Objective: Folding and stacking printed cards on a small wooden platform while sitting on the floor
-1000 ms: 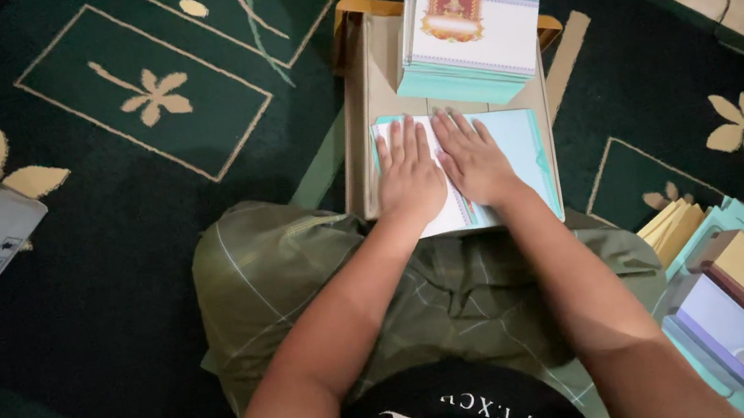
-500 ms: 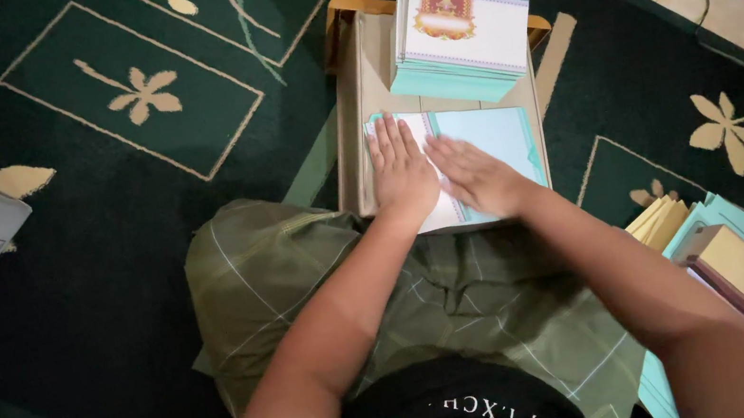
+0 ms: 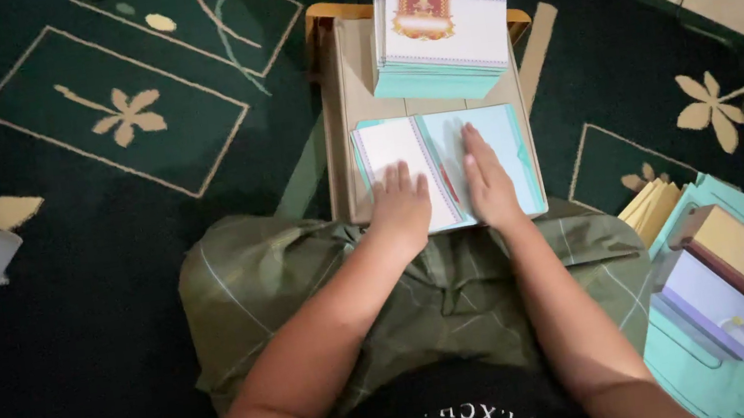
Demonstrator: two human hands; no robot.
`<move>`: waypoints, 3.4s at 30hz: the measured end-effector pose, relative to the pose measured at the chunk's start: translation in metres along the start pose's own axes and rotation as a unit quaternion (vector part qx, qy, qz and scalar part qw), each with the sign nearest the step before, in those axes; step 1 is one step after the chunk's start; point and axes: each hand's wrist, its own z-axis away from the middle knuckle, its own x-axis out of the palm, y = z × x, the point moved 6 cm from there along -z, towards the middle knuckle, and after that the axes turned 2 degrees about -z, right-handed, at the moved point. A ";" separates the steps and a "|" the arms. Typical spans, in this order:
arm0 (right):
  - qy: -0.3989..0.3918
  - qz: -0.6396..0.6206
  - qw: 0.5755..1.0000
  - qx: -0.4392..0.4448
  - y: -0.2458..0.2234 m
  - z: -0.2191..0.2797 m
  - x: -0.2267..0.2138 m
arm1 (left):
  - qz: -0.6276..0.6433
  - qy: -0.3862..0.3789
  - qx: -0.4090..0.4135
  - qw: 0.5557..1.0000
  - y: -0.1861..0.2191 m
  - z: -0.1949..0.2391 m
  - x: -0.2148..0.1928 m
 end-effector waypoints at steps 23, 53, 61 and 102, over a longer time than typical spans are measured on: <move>0.266 -0.305 0.914 0.021 0.061 -0.106 -0.118 | 0.472 0.530 0.029 0.704 -0.026 0.049 -0.097; 0.085 -0.121 0.955 0.257 0.046 0.067 -0.090 | 0.011 0.096 0.165 0.981 0.048 0.044 -0.075; 0.064 -0.078 0.993 -0.068 -0.091 0.062 -0.080 | 0.377 0.109 0.175 0.903 0.010 -0.026 -0.037; -0.140 0.277 0.949 -0.052 0.003 -0.042 0.022 | 0.055 0.167 -0.044 0.983 -0.010 0.001 -0.056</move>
